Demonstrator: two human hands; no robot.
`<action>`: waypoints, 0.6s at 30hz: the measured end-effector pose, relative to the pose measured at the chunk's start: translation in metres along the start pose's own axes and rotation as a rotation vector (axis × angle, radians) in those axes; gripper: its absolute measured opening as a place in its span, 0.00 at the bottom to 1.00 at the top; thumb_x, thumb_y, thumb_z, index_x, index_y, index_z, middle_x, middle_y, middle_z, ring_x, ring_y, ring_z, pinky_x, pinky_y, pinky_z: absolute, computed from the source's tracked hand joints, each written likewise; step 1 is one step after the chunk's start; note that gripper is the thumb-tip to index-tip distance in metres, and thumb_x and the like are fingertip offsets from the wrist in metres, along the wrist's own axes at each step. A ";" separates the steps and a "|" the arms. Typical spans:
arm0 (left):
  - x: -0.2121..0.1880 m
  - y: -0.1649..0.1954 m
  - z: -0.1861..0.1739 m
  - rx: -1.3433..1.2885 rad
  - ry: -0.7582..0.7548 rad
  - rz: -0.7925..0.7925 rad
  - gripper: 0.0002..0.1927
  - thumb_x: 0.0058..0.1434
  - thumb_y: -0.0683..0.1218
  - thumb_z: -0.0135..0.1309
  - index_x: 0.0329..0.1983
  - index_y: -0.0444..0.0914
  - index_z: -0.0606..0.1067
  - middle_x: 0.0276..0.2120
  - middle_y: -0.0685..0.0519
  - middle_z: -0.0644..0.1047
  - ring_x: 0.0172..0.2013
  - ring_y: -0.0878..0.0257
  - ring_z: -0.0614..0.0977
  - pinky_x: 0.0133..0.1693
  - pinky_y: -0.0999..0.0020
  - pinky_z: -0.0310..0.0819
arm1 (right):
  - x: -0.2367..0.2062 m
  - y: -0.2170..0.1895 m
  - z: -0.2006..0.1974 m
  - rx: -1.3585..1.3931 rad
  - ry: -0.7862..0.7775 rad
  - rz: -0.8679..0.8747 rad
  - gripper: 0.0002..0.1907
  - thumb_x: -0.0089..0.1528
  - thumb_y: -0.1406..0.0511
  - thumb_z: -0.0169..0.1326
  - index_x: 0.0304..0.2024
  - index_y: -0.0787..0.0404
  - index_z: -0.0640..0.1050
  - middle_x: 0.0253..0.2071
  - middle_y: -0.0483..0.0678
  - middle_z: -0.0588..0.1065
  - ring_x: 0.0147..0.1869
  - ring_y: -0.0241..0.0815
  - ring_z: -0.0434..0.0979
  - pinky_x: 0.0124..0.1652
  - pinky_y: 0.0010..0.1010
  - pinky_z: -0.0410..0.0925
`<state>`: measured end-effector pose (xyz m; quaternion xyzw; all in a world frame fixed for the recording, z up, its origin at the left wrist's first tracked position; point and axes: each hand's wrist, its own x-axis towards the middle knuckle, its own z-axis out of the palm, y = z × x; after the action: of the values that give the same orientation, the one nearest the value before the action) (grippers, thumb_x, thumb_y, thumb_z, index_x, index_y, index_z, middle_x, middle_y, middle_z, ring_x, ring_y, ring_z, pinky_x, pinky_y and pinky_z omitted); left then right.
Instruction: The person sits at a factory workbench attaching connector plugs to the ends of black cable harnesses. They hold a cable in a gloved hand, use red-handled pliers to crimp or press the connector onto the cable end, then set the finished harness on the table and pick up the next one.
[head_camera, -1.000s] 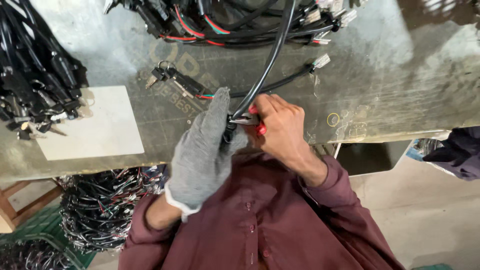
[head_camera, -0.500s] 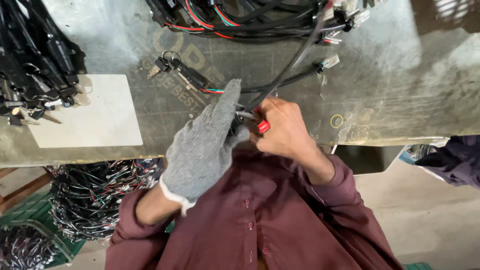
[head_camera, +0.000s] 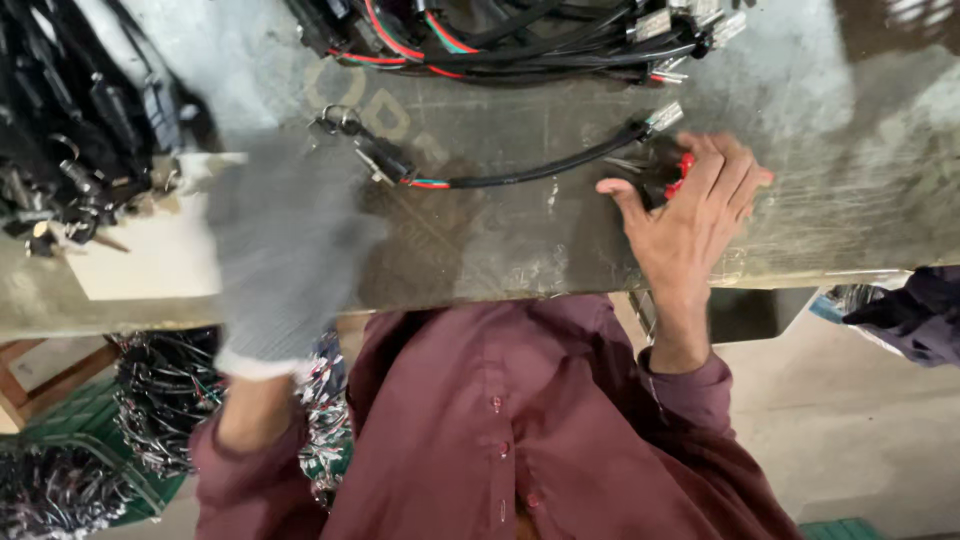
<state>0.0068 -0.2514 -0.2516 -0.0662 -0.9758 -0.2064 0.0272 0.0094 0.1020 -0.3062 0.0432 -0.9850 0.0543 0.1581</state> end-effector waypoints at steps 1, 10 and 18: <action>0.003 0.000 0.012 0.176 -0.138 0.263 0.39 0.49 0.58 0.66 0.62 0.40 0.72 0.53 0.45 0.75 0.56 0.44 0.74 0.53 0.51 0.67 | 0.000 -0.008 0.000 -0.046 0.067 -0.061 0.37 0.59 0.41 0.58 0.51 0.67 0.72 0.51 0.57 0.70 0.58 0.56 0.65 0.54 0.53 0.61; -0.019 0.032 0.022 -0.572 -0.266 0.128 0.14 0.67 0.48 0.59 0.53 0.41 0.73 0.47 0.48 0.77 0.47 0.49 0.81 0.46 0.60 0.75 | -0.017 -0.092 -0.009 1.544 -0.400 0.301 0.17 0.73 0.53 0.48 0.51 0.59 0.73 0.46 0.47 0.76 0.51 0.47 0.75 0.54 0.38 0.68; -0.027 0.059 0.067 -1.677 -0.227 -0.487 0.18 0.73 0.47 0.55 0.60 0.32 0.70 0.40 0.51 0.76 0.40 0.62 0.75 0.45 0.68 0.70 | -0.004 -0.139 -0.063 1.967 -0.428 -0.080 0.06 0.73 0.61 0.52 0.42 0.53 0.75 0.33 0.44 0.76 0.35 0.43 0.76 0.38 0.35 0.69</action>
<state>0.0402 -0.1740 -0.2914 0.1254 -0.4867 -0.8472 -0.1722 0.0469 -0.0279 -0.2354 0.1964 -0.5083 0.8289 -0.1264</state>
